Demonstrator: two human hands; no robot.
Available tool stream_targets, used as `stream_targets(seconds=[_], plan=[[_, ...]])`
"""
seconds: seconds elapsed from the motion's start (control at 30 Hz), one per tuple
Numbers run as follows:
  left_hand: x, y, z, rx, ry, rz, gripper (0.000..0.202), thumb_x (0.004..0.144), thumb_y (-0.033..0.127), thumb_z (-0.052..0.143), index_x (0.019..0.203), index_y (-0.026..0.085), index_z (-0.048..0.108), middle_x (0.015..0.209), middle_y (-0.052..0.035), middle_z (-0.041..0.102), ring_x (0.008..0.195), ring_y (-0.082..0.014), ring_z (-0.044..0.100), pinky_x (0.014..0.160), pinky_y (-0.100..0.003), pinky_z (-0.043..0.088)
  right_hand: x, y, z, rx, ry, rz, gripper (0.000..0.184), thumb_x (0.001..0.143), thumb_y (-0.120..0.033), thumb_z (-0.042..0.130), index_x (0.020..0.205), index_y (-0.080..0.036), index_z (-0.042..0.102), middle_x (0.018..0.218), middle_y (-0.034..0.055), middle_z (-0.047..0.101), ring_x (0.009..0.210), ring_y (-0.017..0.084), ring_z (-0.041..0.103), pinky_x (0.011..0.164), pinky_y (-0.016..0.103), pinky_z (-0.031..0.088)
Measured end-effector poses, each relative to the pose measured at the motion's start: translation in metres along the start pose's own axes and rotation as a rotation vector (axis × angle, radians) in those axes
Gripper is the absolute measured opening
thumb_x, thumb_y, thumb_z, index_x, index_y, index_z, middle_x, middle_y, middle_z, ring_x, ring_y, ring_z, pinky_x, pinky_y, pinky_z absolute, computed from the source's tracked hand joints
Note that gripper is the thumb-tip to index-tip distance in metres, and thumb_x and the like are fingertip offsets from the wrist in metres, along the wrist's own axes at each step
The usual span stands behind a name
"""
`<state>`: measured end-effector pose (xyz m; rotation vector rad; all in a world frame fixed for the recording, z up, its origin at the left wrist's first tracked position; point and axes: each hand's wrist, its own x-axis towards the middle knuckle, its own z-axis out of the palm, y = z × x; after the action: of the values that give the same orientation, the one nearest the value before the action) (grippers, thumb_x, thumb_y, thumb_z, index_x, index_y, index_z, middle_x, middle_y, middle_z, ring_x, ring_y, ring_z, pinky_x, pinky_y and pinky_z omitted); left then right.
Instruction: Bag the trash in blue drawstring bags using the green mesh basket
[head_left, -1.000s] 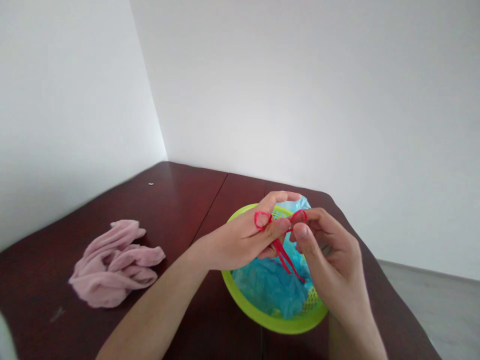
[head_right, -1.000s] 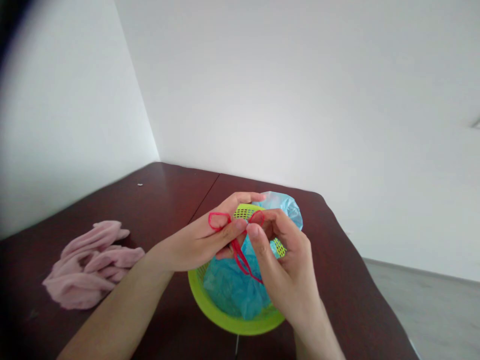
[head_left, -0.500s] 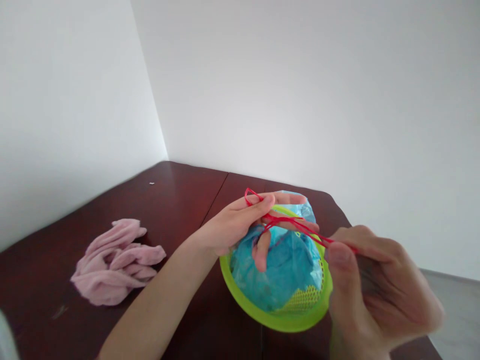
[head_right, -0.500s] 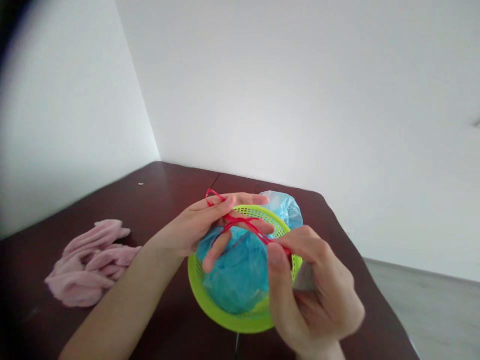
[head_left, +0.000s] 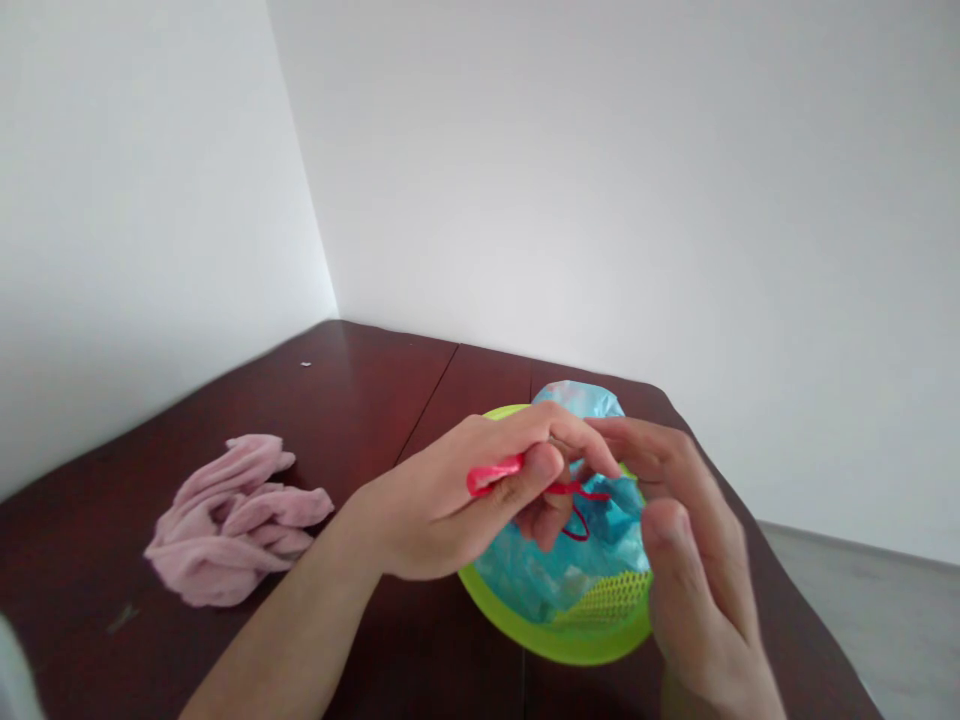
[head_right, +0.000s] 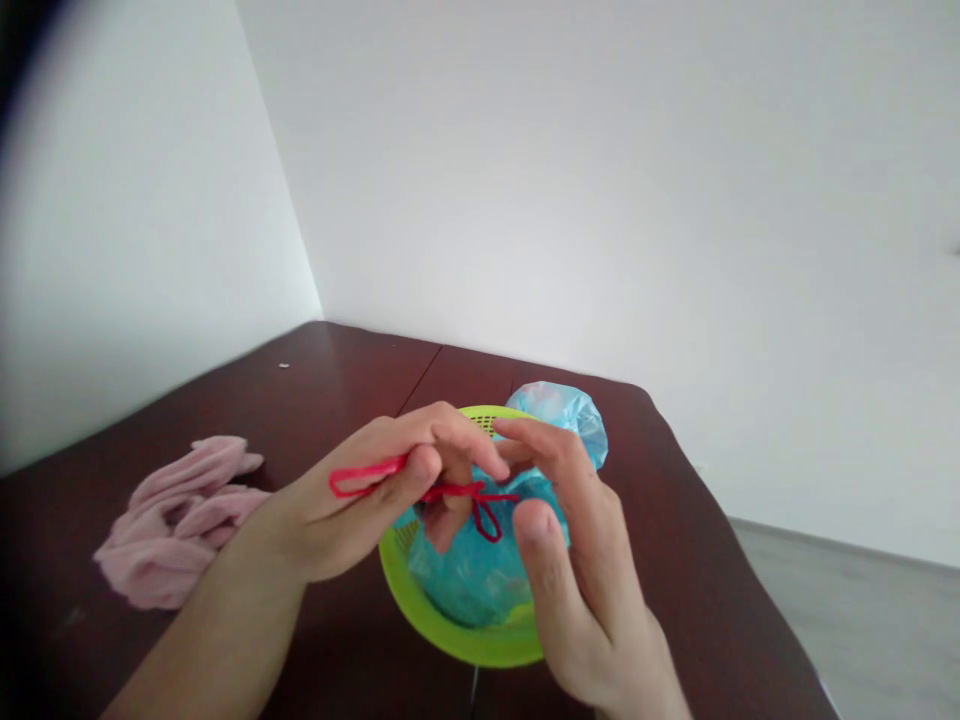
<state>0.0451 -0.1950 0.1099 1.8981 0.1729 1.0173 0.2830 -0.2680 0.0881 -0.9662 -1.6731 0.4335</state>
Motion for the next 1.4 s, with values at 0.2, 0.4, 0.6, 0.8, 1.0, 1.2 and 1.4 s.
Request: stream_targets(seconds=[0.2,0.4,0.6,0.8,1.0,1.2,1.4], plan=[[-0.001,-0.003,-0.004,0.564,0.159,0.273,0.042,0.131,0.032,0.047,0.165,0.028,0.07,0.14,-0.0133,0.086,0.129,-0.0267,0.081,0.119,-0.042,0.063,-0.006,0.016,0.008,0.071,-0.161,0.19,0.045,0.123,-0.054,0.073,0.166,-0.043,0.078,0.154,0.0074,0.086,0.134,0.03,0.086,0.111,0.042,0.075],[0.008,-0.01,0.0,0.431,-0.132,0.327,0.059,0.131,0.038,0.047,0.189,0.031,0.051,0.173,-0.0155,0.074,0.167,-0.0314,0.065,0.147,-0.054,0.046,0.004,0.022,0.01,0.192,-0.114,0.141,0.035,0.117,-0.064,0.08,0.137,-0.038,0.092,0.132,0.0066,0.093,0.122,0.029,0.089,0.103,0.043,0.077],[0.006,-0.012,0.001,0.407,-0.145,0.251,0.064,0.131,0.06,0.041,0.192,0.039,0.049,0.166,-0.013,0.08,0.184,-0.0346,0.046,0.152,-0.068,0.031,0.016,0.017,0.006,0.433,-0.044,0.207,0.03,0.102,-0.065,0.097,0.103,-0.035,0.091,0.096,0.0019,0.092,0.087,0.027,0.088,0.08,0.043,0.077],[-0.014,-0.007,0.01,0.128,0.077,0.304,0.066,0.133,0.061,0.025,0.172,0.04,0.073,0.063,0.0029,0.067,0.104,-0.0275,0.093,0.134,-0.057,0.055,0.044,0.035,-0.005,0.484,0.296,0.299,0.043,0.101,-0.068,0.095,0.092,-0.026,0.088,0.075,0.001,0.075,0.062,0.018,0.068,0.057,0.029,0.055],[-0.011,0.008,0.012,0.152,0.06,-0.157,0.052,0.133,0.053,0.048,0.176,0.029,0.064,0.065,0.0073,0.058,0.054,-0.0174,0.063,0.064,-0.029,0.053,0.048,0.049,-0.006,0.218,0.561,0.167,0.041,0.113,-0.061,0.087,0.099,-0.022,0.09,0.075,-0.0015,0.063,0.063,0.013,0.053,0.057,0.028,0.037],[0.008,-0.008,0.002,0.781,-0.048,-0.386,0.032,0.12,0.042,0.073,0.146,0.025,0.078,0.094,-0.0042,0.081,0.084,-0.0283,0.076,0.076,-0.034,0.05,0.027,0.017,-0.013,0.072,0.061,0.197,0.044,0.122,-0.062,0.072,0.12,-0.022,0.089,0.062,-0.003,0.065,0.05,0.014,0.051,0.049,0.029,0.035],[0.014,-0.016,-0.003,0.674,-0.061,-0.129,0.024,0.125,0.045,0.069,0.126,0.023,0.079,0.133,-0.0103,0.082,0.126,-0.0294,0.078,0.113,-0.042,0.059,0.026,0.025,-0.007,-0.153,-0.357,0.203,0.029,0.104,-0.036,0.092,0.132,-0.03,0.088,0.084,-0.0018,0.082,0.067,0.02,0.073,0.062,0.03,0.057]])
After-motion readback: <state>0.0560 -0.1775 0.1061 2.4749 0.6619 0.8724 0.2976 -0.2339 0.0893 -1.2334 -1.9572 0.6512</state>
